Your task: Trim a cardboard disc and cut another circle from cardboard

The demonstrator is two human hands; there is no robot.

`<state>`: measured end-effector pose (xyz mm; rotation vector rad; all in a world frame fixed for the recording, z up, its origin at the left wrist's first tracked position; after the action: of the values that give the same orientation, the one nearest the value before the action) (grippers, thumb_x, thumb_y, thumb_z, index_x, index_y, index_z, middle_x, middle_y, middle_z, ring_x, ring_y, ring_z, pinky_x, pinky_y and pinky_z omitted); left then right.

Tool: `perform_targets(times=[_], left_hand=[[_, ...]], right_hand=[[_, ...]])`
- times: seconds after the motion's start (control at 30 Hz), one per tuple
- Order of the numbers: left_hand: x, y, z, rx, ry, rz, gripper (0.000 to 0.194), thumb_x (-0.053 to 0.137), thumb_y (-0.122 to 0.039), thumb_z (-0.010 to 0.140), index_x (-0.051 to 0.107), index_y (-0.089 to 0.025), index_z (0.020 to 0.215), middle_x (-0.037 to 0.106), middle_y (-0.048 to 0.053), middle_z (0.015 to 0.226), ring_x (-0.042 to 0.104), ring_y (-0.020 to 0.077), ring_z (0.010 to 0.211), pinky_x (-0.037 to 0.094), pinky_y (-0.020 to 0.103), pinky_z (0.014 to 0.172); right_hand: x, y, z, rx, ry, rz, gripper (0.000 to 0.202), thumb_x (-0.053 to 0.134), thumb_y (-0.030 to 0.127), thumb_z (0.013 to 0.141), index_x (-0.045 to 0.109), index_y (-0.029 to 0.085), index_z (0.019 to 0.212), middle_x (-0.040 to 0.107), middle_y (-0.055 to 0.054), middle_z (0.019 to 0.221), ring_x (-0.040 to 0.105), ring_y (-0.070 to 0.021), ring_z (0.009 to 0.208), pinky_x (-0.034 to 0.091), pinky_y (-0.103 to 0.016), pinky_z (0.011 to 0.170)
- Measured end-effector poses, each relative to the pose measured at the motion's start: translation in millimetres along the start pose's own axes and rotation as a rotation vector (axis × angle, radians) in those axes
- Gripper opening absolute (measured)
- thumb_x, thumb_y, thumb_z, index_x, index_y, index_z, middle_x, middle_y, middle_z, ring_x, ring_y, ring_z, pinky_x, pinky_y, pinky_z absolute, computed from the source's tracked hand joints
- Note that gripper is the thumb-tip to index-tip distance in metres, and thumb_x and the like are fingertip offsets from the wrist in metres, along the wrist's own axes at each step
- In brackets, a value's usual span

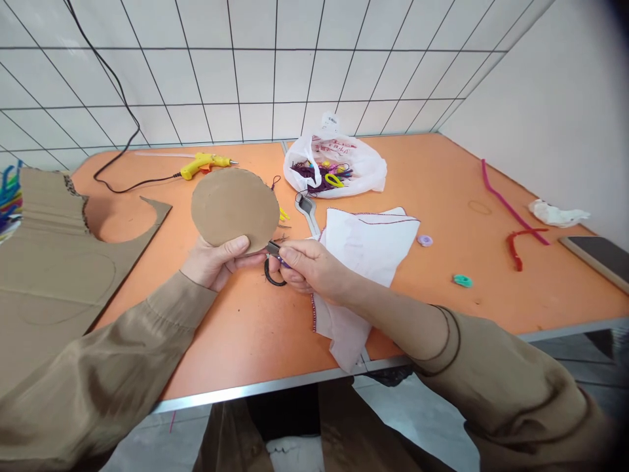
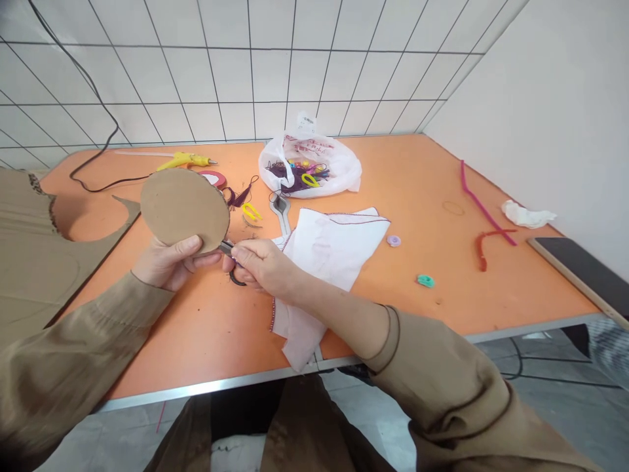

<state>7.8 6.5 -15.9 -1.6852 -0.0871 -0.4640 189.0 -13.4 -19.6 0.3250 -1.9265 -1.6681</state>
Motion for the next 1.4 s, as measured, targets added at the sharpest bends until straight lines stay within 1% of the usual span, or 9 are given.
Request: perform_targets(times=[0.13,0.3,0.57,0.8,0.9,1.0,1.1,1.23,1.4], left_hand=[[1.1,4.1,1.0,0.029,-0.017,-0.035,0.054,0.079,-0.022,0.070,0.062,-0.021,0.121,0.076,0.004,0.097,0.072,0.0216,0.087,0.062,0.029,0.076],[4.1,6.7,1.5,0.036,0.004,-0.104,0.057,0.080,-0.020,0.069,0.062,-0.022,0.122,0.076,0.002,0.093,0.073,0.0202,0.086,0.063,0.025,0.072],[-4.1,-8.8,-1.1,-0.045,0.040,0.068,0.044,0.081,-0.021,0.067,0.067,-0.015,0.109,0.076,0.010,0.098,0.072,0.0279,0.090,0.064,0.030,0.071],[-9.9,-22.1,-0.6,-0.121,0.078,0.132,0.043,0.082,-0.016,0.065,0.068,-0.015,0.106,0.076,0.010,0.097,0.074,0.0260,0.081,0.063,0.025,0.060],[-8.6,-17.6,-0.2,-0.108,0.074,0.097,0.041,0.080,-0.017,0.067,0.068,-0.016,0.106,0.076,0.010,0.099,0.073,0.0269,0.088,0.063,0.031,0.068],[-2.2,-4.9,1.0,-0.047,0.080,-0.037,0.036,0.081,-0.022,0.068,0.070,-0.016,0.102,0.076,0.007,0.096,0.071,0.0266,0.094,0.061,0.036,0.081],[6.8,8.9,2.3,-0.003,0.113,-0.127,0.031,0.079,-0.029,0.071,0.071,-0.014,0.097,0.076,0.009,0.096,0.070,0.0267,0.097,0.058,0.038,0.086],[13.2,18.7,3.3,0.013,0.095,-0.159,0.026,0.076,-0.033,0.074,0.071,-0.015,0.093,0.076,0.010,0.100,0.072,0.0237,0.088,0.059,0.035,0.078],[8.3,17.0,3.9,-0.040,0.065,-0.152,0.027,0.078,-0.028,0.072,0.069,-0.015,0.094,0.076,0.010,0.099,0.072,0.0262,0.087,0.059,0.033,0.066]], right_hand=[[1.8,-1.3,1.4,-0.002,-0.039,0.029,0.026,0.049,0.037,0.091,0.052,0.015,0.078,0.032,0.010,0.049,0.018,-0.0028,0.037,0.015,-0.016,0.034],[1.0,-1.5,1.5,-0.006,-0.038,0.024,0.027,0.050,0.038,0.090,0.052,0.014,0.078,0.031,0.011,0.050,0.018,-0.0028,0.039,0.015,-0.016,0.035],[-3.3,3.2,0.1,-0.027,0.064,-0.107,0.031,0.048,0.040,0.092,0.053,0.014,0.076,0.035,0.009,0.050,0.023,-0.0036,0.038,0.017,-0.018,0.036],[-2.5,1.9,1.0,0.024,0.100,-0.111,0.028,0.048,0.037,0.092,0.052,0.014,0.076,0.033,0.010,0.048,0.022,-0.0037,0.038,0.017,-0.017,0.035],[-2.2,0.8,1.1,0.041,0.081,-0.055,0.027,0.047,0.037,0.092,0.052,0.015,0.077,0.033,0.010,0.049,0.020,-0.0035,0.038,0.016,-0.016,0.035],[-2.2,1.3,0.5,0.044,0.055,-0.008,0.027,0.046,0.038,0.093,0.052,0.016,0.078,0.033,0.010,0.049,0.018,-0.0031,0.037,0.015,-0.015,0.034],[-1.6,1.0,0.3,0.039,0.045,0.012,0.027,0.046,0.038,0.093,0.052,0.016,0.079,0.034,0.010,0.050,0.019,-0.0029,0.037,0.015,-0.015,0.034],[-0.2,-1.7,1.6,0.050,0.036,0.014,0.026,0.046,0.037,0.092,0.052,0.016,0.077,0.035,0.010,0.049,0.021,-0.0031,0.037,0.017,-0.014,0.033],[2.2,-3.8,2.5,0.069,0.026,-0.008,0.026,0.045,0.036,0.092,0.052,0.015,0.077,0.034,0.010,0.049,0.020,-0.0034,0.037,0.016,-0.015,0.033]])
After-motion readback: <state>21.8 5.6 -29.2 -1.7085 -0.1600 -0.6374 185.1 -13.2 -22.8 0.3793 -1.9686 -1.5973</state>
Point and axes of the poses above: each hand's wrist, its own z-axis towards the middle knuckle, its own x-axis out of the palm, y = z × x, the point moved 1 cm from there along z, towards the middle knuckle
